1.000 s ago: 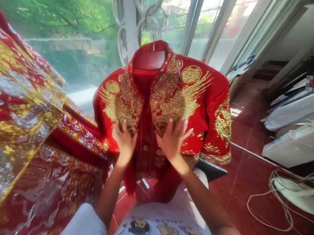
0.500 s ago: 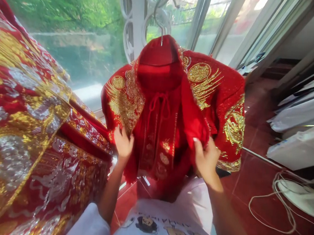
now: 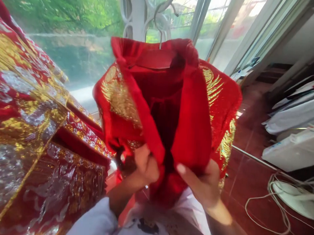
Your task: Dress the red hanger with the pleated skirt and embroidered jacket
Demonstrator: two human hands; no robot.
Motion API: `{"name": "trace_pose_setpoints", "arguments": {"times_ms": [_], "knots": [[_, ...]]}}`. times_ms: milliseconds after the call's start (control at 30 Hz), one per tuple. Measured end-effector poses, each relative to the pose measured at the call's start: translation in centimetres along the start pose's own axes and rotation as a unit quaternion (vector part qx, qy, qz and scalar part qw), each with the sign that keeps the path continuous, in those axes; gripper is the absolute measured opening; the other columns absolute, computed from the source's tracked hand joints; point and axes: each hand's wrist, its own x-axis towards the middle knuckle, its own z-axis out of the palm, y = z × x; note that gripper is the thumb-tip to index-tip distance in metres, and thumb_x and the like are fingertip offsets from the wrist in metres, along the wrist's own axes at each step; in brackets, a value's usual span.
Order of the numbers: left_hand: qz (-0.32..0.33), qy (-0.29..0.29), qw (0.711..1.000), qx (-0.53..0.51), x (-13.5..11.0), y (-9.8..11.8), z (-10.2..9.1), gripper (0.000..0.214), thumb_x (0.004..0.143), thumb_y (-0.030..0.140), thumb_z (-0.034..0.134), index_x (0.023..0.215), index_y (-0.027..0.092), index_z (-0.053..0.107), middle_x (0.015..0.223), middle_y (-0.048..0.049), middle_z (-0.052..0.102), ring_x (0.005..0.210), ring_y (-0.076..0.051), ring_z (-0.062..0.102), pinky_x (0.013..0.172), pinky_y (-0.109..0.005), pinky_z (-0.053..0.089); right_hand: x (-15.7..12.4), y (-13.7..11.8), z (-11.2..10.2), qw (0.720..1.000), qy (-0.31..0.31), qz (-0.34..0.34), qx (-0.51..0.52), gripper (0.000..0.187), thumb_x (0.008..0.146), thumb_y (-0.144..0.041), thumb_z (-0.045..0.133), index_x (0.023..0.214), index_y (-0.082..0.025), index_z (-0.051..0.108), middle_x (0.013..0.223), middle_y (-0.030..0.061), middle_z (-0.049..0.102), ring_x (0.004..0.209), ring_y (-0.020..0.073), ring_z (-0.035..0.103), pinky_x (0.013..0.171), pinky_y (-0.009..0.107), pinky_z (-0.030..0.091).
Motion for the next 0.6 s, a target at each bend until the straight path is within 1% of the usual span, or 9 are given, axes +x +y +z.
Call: {"name": "trace_pose_setpoints", "arguments": {"times_ms": [100, 167, 200, 300, 367, 433, 467, 533, 600], "knots": [[0.031, -0.011, 0.999, -0.019, 0.6, -2.3, 2.5, 0.022, 0.075, 0.031, 0.036, 0.059, 0.021, 0.046, 0.051, -0.0023, 0.048, 0.047, -0.015, 0.046, 0.050, -0.029, 0.042, 2.4, 4.9, 1.0, 0.994, 0.089, 0.053, -0.044, 0.028, 0.084, -0.043, 0.055, 0.072, -0.018, 0.059, 0.065, 0.0035, 0.060, 0.059, 0.0159, 0.054, 0.055, 0.027, 0.046], [0.034, 0.002, 0.999, -0.017, -0.4, -3.7, 3.0, 0.022, 0.076, 0.031, 0.035, 0.061, 0.021, 0.047, 0.049, -0.0023, 0.047, 0.044, -0.016, 0.046, 0.047, -0.030, 0.041, 4.0, 7.8, 1.4, 0.989, 0.104, 0.057, -0.087, 0.028, 0.083, -0.044, 0.053, 0.078, -0.018, 0.059, 0.070, 0.0050, 0.063, 0.064, 0.0172, 0.056, 0.060, 0.028, 0.047], [0.033, 0.012, 0.999, -0.011, -1.2, -4.2, 2.9, 0.023, 0.078, 0.033, 0.034, 0.063, 0.022, 0.048, 0.050, -0.0027, 0.048, 0.044, -0.017, 0.048, 0.047, -0.031, 0.042, 4.4, 8.5, 1.4, 0.989, 0.096, 0.051, -0.099, 0.028, 0.085, -0.044, 0.051, 0.079, -0.018, 0.058, 0.070, 0.0047, 0.063, 0.064, 0.0170, 0.056, 0.060, 0.028, 0.046], [0.034, 0.034, 0.999, 0.002, -3.7, -4.5, 2.3, 0.035, 0.081, 0.048, 0.032, 0.071, 0.022, 0.054, 0.058, -0.0075, 0.055, 0.053, -0.022, 0.057, 0.051, -0.036, 0.046, 3.6, 7.3, 0.8, 0.989, 0.065, -0.004, -0.132, 0.033, 0.090, -0.044, 0.043, 0.070, -0.019, 0.054, 0.060, 0.0018, 0.056, 0.056, 0.0146, 0.051, 0.055, 0.025, 0.041], [0.019, 0.026, 0.999, 0.012, -4.2, -4.5, 3.0, 0.040, 0.082, 0.054, 0.033, 0.076, 0.022, 0.056, 0.063, -0.0103, 0.058, 0.059, -0.025, 0.060, 0.054, -0.038, 0.047, 2.3, 5.7, 0.8, 0.978, 0.082, -0.060, -0.180, 0.037, 0.092, -0.041, 0.041, 0.064, -0.019, 0.051, 0.055, 0.0021, 0.052, 0.052, 0.0145, 0.049, 0.053, 0.025, 0.037], [-0.012, 0.003, 1.000, 0.024, -3.2, -4.9, 4.8, 0.035, 0.085, 0.051, 0.038, 0.075, 0.022, 0.056, 0.064, -0.0100, 0.058, 0.060, -0.024, 0.059, 0.056, -0.037, 0.047, 1.9, 5.5, 1.3, 0.965, 0.105, -0.103, -0.216, 0.038, 0.093, -0.038, 0.038, 0.061, -0.020, 0.049, 0.054, 0.0036, 0.051, 0.051, 0.0154, 0.049, 0.053, 0.027, 0.036], [-0.031, -0.011, 0.999, 0.029, -2.3, -5.3, 6.0, 0.031, 0.086, 0.045, 0.041, 0.074, 0.021, 0.056, 0.063, -0.0089, 0.058, 0.059, -0.022, 0.058, 0.057, -0.035, 0.047, 2.2, 6.1, 1.9, 0.962, 0.112, -0.111, -0.224, 0.039, 0.093, -0.037, 0.037, 0.060, -0.020, 0.048, 0.054, 0.0039, 0.051, 0.051, 0.0157, 0.048, 0.052, 0.027, 0.036], [-0.066, -0.030, 0.997, 0.033, -0.5, -6.4, 8.1, 0.026, 0.088, 0.037, 0.041, 0.075, 0.020, 0.057, 0.065, -0.0078, 0.058, 0.060, -0.020, 0.057, 0.061, -0.032, 0.048, 3.7, 8.7, 3.1, 0.960, 0.111, -0.104, -0.234, 0.040, 0.092, -0.038, 0.035, 0.058, -0.021, 0.045, 0.051, 0.0034, 0.047, 0.048, 0.0156, 0.045, 0.050, 0.028, 0.034], [-0.093, -0.041, 0.994, 0.026, 0.8, -7.7, 9.1, 0.022, 0.088, 0.032, 0.043, 0.081, 0.019, 0.059, 0.071, -0.0077, 0.061, 0.064, -0.018, 0.057, 0.067, -0.031, 0.049, 5.2, 11.8, 4.5, 0.960, 0.108, -0.090, -0.240, 0.039, 0.093, -0.037, 0.032, 0.062, -0.020, 0.048, 0.054, 0.0041, 0.050, 0.051, 0.0163, 0.048, 0.053, 0.028, 0.037]]}}
